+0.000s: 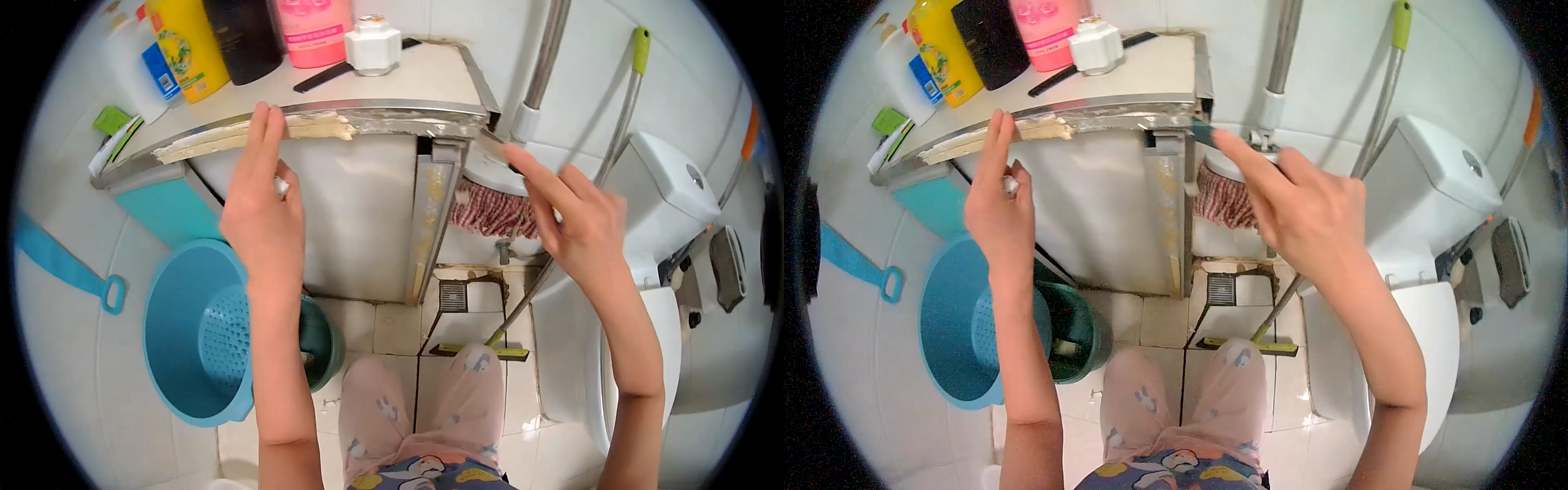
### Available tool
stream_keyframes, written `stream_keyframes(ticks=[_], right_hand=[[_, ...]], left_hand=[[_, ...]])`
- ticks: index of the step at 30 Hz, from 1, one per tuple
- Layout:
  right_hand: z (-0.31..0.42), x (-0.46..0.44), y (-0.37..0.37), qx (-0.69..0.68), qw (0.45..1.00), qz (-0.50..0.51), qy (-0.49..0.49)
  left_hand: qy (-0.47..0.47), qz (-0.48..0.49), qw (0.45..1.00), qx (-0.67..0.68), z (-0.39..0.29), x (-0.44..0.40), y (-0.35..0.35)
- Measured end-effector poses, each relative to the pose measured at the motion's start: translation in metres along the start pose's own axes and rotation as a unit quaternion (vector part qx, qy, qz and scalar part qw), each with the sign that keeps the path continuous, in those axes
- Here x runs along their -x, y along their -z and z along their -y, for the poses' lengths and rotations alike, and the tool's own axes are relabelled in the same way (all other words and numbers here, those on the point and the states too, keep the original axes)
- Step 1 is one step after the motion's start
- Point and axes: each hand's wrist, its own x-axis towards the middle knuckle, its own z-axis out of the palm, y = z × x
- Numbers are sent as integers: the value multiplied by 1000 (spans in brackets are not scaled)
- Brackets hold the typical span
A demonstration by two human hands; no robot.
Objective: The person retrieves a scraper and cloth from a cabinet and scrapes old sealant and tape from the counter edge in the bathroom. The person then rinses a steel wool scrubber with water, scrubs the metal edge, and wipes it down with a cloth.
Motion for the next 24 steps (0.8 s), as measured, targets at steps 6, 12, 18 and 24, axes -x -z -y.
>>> stream_keyframes(ticks=[6,12,18,24], right_hand=[[30,-25,-18,-9,1000,-4,20],[21,-8,-4,63,998,19,-16],[43,-25,-13,64,998,14,-5],[49,-37,-15,25,1000,8,-5]], left_hand=[[19,22,1000,-4,-5,1,6],[25,8,1000,6,-5,4,0],[24,35,999,12,1,2,8],[11,1,1000,21,0,5,2]])
